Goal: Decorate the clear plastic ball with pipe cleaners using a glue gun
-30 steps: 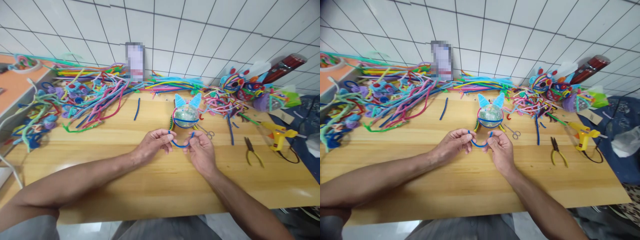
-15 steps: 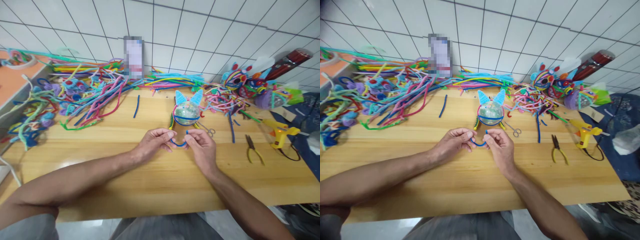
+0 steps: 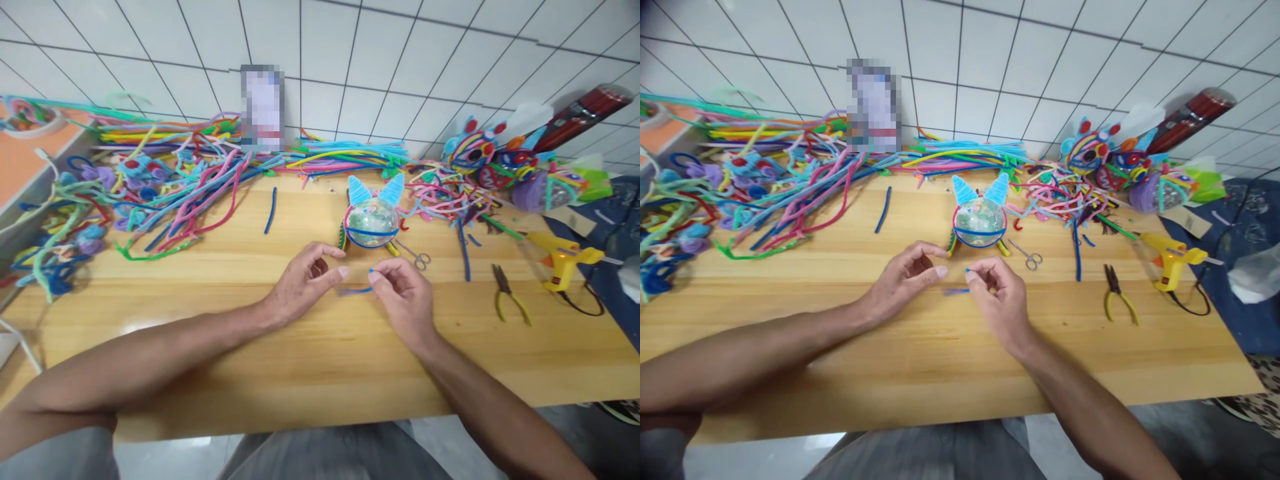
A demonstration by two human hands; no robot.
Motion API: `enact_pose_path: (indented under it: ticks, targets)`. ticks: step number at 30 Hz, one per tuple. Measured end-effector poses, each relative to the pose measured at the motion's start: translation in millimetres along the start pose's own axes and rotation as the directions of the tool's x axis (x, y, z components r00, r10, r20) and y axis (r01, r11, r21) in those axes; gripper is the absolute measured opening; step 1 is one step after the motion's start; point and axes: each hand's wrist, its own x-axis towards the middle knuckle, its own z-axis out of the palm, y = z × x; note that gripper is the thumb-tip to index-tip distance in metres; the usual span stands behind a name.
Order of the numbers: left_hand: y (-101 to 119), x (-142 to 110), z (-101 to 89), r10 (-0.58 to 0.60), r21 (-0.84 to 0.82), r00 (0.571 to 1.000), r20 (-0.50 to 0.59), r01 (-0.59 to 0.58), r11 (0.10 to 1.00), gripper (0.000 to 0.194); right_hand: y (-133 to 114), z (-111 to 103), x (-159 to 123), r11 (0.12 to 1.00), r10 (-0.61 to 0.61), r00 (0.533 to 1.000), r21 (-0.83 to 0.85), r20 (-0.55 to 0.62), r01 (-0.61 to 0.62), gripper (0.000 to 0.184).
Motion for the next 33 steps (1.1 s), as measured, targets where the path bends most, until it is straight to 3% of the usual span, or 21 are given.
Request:
enact_pose_path:
  ticks: [2,6,10,13,16,19,24,28,33]
  targets:
    - [7,-2,-1.0,0.044,0.067,0.998,0.033,-0.046,0.997,0.027,-1,-1,-2,0.954,-0.211,0.977,-0.210,0.029,0.213,0.006]
    - [14,-6,1.7,-0.033,0.007,0.982,0.187,0.032,0.999,0.032,-3,-2,-4,0.743,-0.483,0.856,-0.430,0.185,0.513,0.018]
    - [13,-9,4.7,-0.001,0.016,0.987,0.161,-0.001,1.000,0.029,-2,-2,-6,0.585,-0.576,0.775,-0.532,0.258,0.612,0.021]
    - [13,-9,4.5,0.042,0.076,0.990,0.135,-0.052,0.996,0.022,-4,-1,-7,0.527,-0.608,0.744,-0.561,0.277,0.639,0.019]
    - [12,-7,2.7,0.098,0.132,0.985,0.141,-0.117,0.984,0.016,-7,0,-8,0.556,-0.589,0.758,-0.539,0.281,0.632,0.017]
    - [9,-4,-0.4,0.223,0.212,0.960,0.171,-0.256,0.943,0.013,-9,-3,-6,0.632,-0.536,0.795,-0.490,0.284,0.601,0.013]
    - [1,-2,-6.7,0.466,0.357,0.821,0.330,-0.566,0.743,0.020,-12,-15,0,0.705,-0.428,0.822,-0.431,0.376,0.564,0.012]
    - [1,-2,-10.4,0.441,0.423,0.756,0.484,-0.643,0.638,0.029,-16,-26,8,0.735,-0.333,0.802,-0.397,0.495,0.550,0.013]
    - [3,4,-15.7,0.344,0.378,0.675,0.653,-0.684,0.624,0.034,-20,-33,14,0.805,-0.212,0.775,-0.342,0.596,0.484,0.014]
